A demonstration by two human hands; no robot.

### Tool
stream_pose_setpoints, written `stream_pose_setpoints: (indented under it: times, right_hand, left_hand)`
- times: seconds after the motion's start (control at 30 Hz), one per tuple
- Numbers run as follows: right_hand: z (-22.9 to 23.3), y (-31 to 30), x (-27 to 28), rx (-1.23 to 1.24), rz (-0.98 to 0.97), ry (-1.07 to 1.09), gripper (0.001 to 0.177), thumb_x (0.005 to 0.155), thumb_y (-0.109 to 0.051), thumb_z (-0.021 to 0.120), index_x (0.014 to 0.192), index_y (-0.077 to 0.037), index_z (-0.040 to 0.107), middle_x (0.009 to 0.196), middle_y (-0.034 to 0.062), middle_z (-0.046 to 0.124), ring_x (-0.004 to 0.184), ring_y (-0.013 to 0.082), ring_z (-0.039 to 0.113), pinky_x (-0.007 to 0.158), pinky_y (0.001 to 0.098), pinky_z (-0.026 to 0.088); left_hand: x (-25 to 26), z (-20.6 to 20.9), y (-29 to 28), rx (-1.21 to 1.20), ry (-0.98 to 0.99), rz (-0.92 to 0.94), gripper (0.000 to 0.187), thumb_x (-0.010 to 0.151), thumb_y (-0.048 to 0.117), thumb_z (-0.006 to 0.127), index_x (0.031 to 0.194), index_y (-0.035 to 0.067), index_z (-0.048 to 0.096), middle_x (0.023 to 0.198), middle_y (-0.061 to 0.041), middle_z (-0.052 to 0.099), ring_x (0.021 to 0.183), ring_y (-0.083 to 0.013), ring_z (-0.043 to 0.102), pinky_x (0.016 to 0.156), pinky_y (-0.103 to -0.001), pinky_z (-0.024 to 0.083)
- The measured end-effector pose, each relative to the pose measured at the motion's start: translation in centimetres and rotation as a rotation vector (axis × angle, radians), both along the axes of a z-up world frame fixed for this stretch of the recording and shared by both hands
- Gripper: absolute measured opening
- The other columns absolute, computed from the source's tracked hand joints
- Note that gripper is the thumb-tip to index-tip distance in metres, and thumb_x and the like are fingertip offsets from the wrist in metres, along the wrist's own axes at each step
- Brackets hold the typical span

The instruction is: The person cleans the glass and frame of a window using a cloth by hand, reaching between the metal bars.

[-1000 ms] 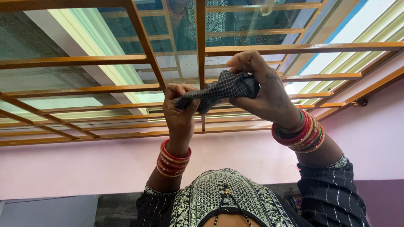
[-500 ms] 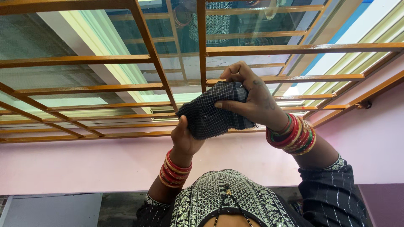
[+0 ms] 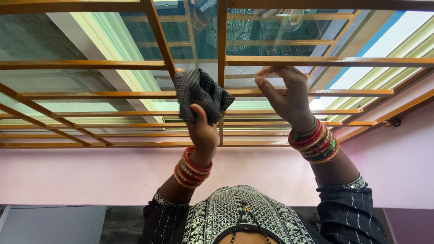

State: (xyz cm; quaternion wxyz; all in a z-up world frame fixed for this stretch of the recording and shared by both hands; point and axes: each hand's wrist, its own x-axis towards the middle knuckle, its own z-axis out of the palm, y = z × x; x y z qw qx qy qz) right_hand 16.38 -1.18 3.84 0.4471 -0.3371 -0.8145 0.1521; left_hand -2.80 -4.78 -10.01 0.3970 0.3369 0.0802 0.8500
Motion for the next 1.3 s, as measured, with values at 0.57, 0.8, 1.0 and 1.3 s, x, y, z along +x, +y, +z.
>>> stream_pose_setpoints:
  times: [0.57, 0.8, 1.0, 1.3]
  right_hand:
    - [-1.7, 0.8, 0.5, 0.403, -0.283, -0.305, 0.012, 0.1, -0.017, 0.068, 0.1, -0.006, 0.072, 0.087, 0.0098, 0.069, 0.078, 0.0285, 0.065, 0.073, 0.0411, 0.05]
    - [-1.5, 1.0, 0.7, 0.39, -0.285, -0.294, 0.016, 0.102, -0.02, 0.064, 0.099, -0.006, 0.072, 0.078, 0.0068, 0.066, 0.066, 0.023, 0.061, 0.065, 0.038, 0.046]
    - [-1.5, 1.3, 0.0, 0.408, -0.313, -0.335, 0.023, 0.103, -0.021, 0.062, 0.084, -0.009, 0.067, 0.064, 0.0048, 0.06, 0.057, 0.0228, 0.058, 0.059, 0.0387, 0.041]
    - [0.0, 1.4, -0.7, 0.215, -0.238, -0.376, 0.03, 0.104, -0.028, 0.062, 0.08, -0.01, 0.066, 0.063, 0.0028, 0.068, 0.049, 0.024, 0.061, 0.051, 0.0389, 0.046]
  left_hand:
    - [0.6, 3.8, 19.6, -0.099, 1.681, 1.2, 0.091, 0.094, 0.044, 0.069, 0.164, 0.01, 0.023, 0.17, -0.019, 0.019, 0.159, -0.039, 0.013, 0.13, -0.068, 0.007]
    - [-2.8, 2.3, 21.3, -0.366, 0.993, 1.399, 0.088, 0.106, 0.067, 0.049, 0.17, 0.019, 0.011, 0.171, -0.014, 0.012, 0.161, -0.0339, 0.013, 0.133, -0.056, 0.01]
    - [-5.4, 0.7, 24.1, -0.638, 0.177, 1.085, 0.097, 0.108, 0.073, 0.035, 0.164, -0.003, 0.014, 0.164, -0.032, 0.023, 0.155, -0.0371, 0.032, 0.135, -0.056, 0.027]
    - [-0.5, 1.7, 23.9, -0.022, 0.446, 0.242, 0.09, 0.1, 0.052, 0.07, 0.159, 0.004, 0.023, 0.156, -0.031, 0.043, 0.139, -0.0482, 0.049, 0.12, -0.071, 0.044]
